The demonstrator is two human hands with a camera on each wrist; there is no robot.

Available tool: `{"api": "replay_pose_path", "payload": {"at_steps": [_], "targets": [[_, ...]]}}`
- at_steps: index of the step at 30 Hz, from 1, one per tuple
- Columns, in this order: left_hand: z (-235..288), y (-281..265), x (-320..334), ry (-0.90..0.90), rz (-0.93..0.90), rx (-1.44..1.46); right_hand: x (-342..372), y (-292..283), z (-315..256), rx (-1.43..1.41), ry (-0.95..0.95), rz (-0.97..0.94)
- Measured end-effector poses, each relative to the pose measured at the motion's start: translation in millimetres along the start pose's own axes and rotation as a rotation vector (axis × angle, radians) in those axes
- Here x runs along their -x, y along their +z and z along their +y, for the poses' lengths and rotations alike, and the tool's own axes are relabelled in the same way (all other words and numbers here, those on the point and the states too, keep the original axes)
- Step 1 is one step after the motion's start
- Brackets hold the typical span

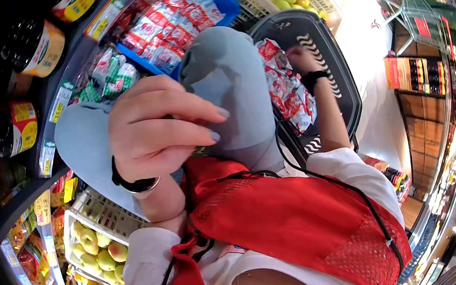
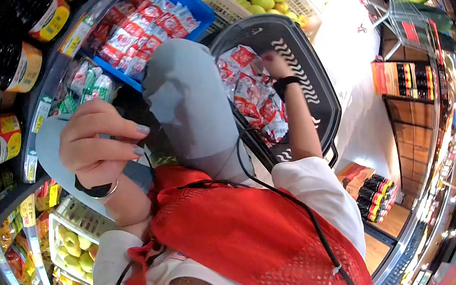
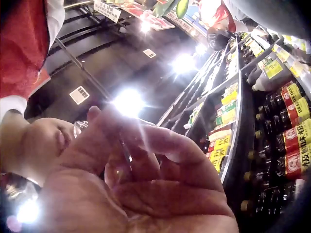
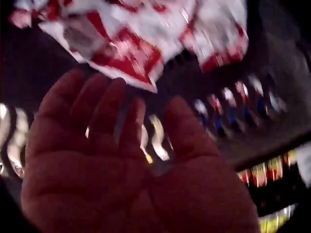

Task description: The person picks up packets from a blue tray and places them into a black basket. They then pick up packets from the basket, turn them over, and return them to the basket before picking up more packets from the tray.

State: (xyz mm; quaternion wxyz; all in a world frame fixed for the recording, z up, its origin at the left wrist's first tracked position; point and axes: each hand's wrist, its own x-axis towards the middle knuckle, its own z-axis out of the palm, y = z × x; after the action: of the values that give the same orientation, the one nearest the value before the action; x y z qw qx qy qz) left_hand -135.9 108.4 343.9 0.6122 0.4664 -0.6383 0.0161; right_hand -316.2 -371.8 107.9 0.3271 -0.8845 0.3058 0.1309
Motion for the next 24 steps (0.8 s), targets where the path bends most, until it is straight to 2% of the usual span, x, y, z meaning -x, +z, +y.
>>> {"api": "replay_pose_path", "payload": {"at_steps": [1, 3, 5, 7, 10, 15, 17, 22, 24], "targets": [[-0.5, 1.2, -1.9, 0.009, -0.013, 0.01, 12.3, 25.8, 9.4, 0.046, 0.112, -0.15], [-1.7, 6.3, -6.4, 0.01, -0.074, 0.027, 23.5, 75.3, 30.6, 0.117, 0.212, -0.18], [0.4, 16.8, -10.4, -0.007, -0.081, 0.028, 25.1, 118.2, 45.5, 0.552, 0.13, 0.333], [1.5, 23.0, -12.0, -0.026, -0.079, -0.005, 31.1, 112.4, 33.1, 0.465, 0.149, 0.28], [4.2, 25.3, -13.9, -0.036, -0.128, -0.025, 44.6, 107.6, 21.1, 0.393, -0.07, 0.216], [6.2, 25.9, -11.1, 0.02, -0.092, -0.016, 61.8, 105.5, -2.7, 0.553, 0.024, 0.194], [12.2, 19.6, -11.8, 0.022, -0.123, -0.003, 63.4, 105.4, -1.1, 0.625, 0.126, 0.039], [26.1, 10.9, -4.1, 0.039, -0.055, -0.03, 61.6, 93.3, -13.5, 0.52, 0.192, -0.036], [26.5, 6.3, -2.8, 0.051, -0.016, -0.05, 73.6, 81.8, -23.2, 0.28, 0.183, -0.015]]}}
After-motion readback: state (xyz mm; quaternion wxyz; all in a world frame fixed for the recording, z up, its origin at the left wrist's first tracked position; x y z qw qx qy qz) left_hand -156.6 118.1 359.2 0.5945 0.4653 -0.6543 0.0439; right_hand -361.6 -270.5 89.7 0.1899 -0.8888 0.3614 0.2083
